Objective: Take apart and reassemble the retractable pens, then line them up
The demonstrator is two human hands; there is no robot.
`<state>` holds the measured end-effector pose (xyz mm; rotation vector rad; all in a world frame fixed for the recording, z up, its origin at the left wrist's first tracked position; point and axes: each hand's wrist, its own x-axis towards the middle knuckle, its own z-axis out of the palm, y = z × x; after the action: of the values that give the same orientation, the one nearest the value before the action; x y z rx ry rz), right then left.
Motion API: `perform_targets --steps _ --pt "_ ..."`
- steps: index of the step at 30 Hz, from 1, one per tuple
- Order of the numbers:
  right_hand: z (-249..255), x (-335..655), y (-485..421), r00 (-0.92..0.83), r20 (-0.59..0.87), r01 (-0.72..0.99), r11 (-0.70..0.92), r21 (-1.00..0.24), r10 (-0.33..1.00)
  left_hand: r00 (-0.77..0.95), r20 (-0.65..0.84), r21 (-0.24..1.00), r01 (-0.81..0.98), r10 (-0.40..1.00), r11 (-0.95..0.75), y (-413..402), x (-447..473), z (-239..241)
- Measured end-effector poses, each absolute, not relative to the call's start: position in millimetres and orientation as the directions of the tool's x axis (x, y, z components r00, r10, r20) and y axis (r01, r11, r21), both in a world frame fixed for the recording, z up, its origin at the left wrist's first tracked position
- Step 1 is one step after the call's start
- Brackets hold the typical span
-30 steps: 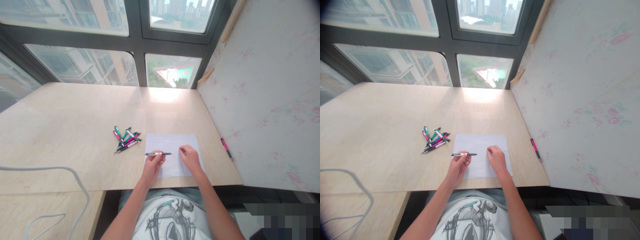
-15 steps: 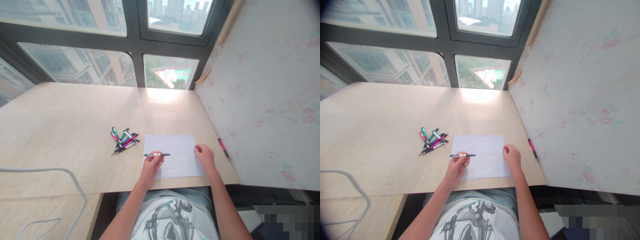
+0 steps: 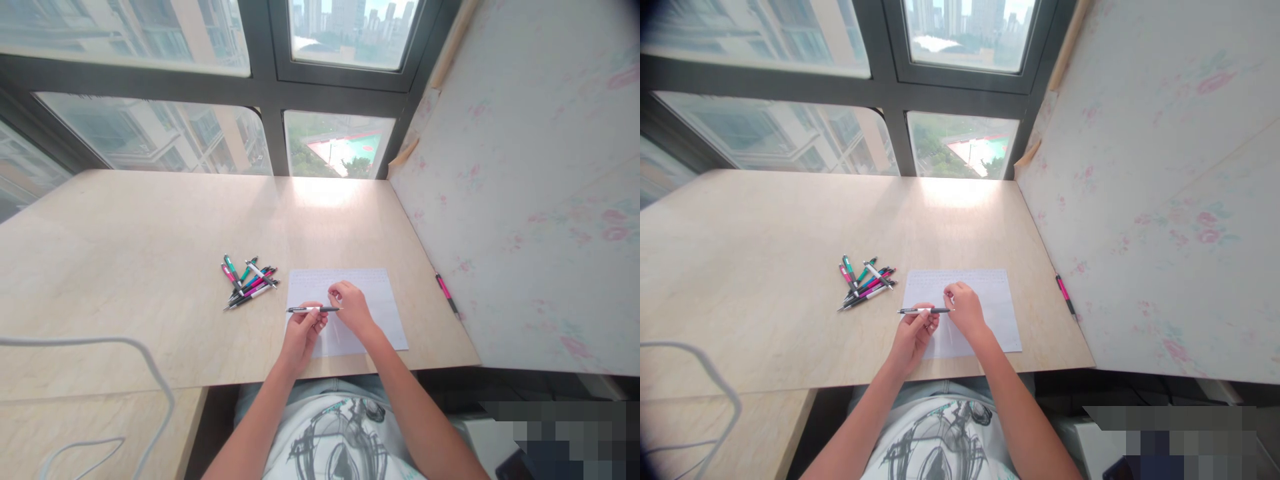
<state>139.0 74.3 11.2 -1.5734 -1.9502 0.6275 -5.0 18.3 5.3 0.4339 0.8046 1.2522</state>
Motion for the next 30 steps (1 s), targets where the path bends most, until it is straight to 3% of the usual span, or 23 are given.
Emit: perform_targets --steps 4,8,11,15,17,20,30 --pt "8.5 125.9 81.0 -0.099 0.063 0.818 0.117 -0.563 0.993 0.098 -0.299 0.689 -0.665 0.949 0.286 18.1 -4.4 7.0" --pt "6.8 132.5 80.4 -0.115 0.044 0.809 0.120 -0.576 0.992 0.101 -0.304 0.685 -0.668 0.947 0.291 18.1 -4.6 8.0" --pt "10.9 143.8 72.0 -0.107 0.062 0.728 0.121 -0.675 0.992 0.094 -0.314 0.691 -0.659 0.945 0.295 18.2 -4.7 8.9" --pt "22.3 156.1 52.0 -0.090 0.019 0.428 0.056 -0.902 0.996 0.083 -0.315 0.715 -0.634 0.946 0.294 17.4 -3.2 10.4" --pt "29.5 158.6 41.7 -0.140 -0.022 0.326 0.025 -0.945 0.990 0.079 -0.302 0.740 -0.608 0.950 0.286 16.6 -1.9 10.9" --pt "39.1 160.1 31.1 -0.211 -0.014 0.343 0.061 -0.937 0.977 0.065 -0.281 0.781 -0.564 0.957 0.268 15.5 -0.7 11.1" --pt "32.5 190.1 31.1 -0.090 -0.008 0.413 0.030 -0.910 0.996 -0.013 -0.338 0.730 -0.635 0.941 0.254 15.1 -11.2 11.5"
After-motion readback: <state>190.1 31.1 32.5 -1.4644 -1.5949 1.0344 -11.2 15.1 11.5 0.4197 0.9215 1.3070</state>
